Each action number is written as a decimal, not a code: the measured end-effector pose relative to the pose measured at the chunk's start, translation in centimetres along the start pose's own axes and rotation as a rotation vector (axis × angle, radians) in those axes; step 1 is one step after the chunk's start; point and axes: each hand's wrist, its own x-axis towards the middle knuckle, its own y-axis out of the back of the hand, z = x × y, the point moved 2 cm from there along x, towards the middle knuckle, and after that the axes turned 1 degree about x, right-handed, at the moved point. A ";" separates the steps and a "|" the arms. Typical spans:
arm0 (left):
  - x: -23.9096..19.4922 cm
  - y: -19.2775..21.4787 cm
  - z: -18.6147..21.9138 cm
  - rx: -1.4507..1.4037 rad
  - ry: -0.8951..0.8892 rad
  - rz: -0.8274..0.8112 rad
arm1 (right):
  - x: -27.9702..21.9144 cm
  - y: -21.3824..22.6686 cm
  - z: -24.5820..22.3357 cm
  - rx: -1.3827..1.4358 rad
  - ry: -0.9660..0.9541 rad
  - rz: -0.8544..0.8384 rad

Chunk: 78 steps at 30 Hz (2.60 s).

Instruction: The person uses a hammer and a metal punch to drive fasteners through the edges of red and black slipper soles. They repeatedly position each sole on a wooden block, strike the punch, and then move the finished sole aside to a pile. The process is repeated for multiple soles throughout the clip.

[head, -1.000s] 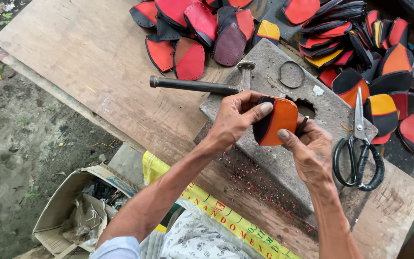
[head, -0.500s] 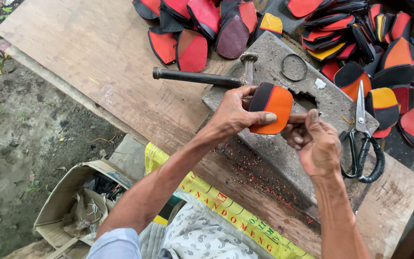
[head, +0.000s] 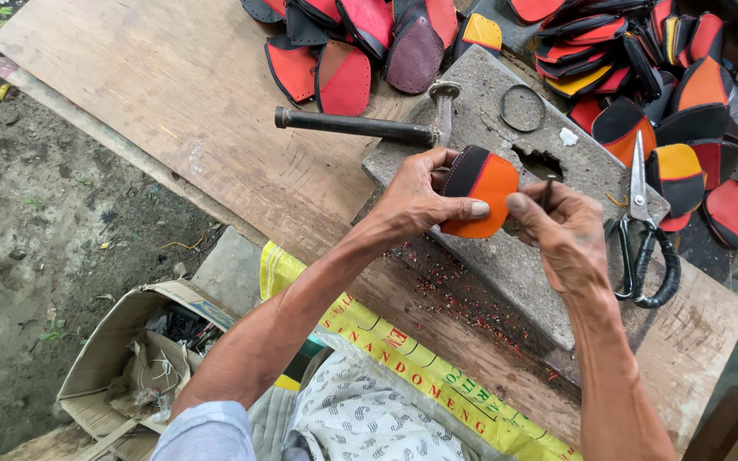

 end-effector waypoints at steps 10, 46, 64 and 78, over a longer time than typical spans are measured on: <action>-0.4 1.3 0.2 0.324 0.025 0.164 | 0.3 0.8 1.0 0.324 -0.192 0.076; 0.5 -0.1 2.1 0.183 -0.179 0.082 | -2.2 -2.2 2.0 0.246 -0.047 0.008; -3.9 -1.9 4.1 1.139 -0.716 0.043 | -1.2 -2.7 3.2 0.503 -0.057 0.320; 0.5 1.3 5.1 0.690 -0.129 -0.122 | 0.1 -2.2 1.2 0.002 -0.085 0.082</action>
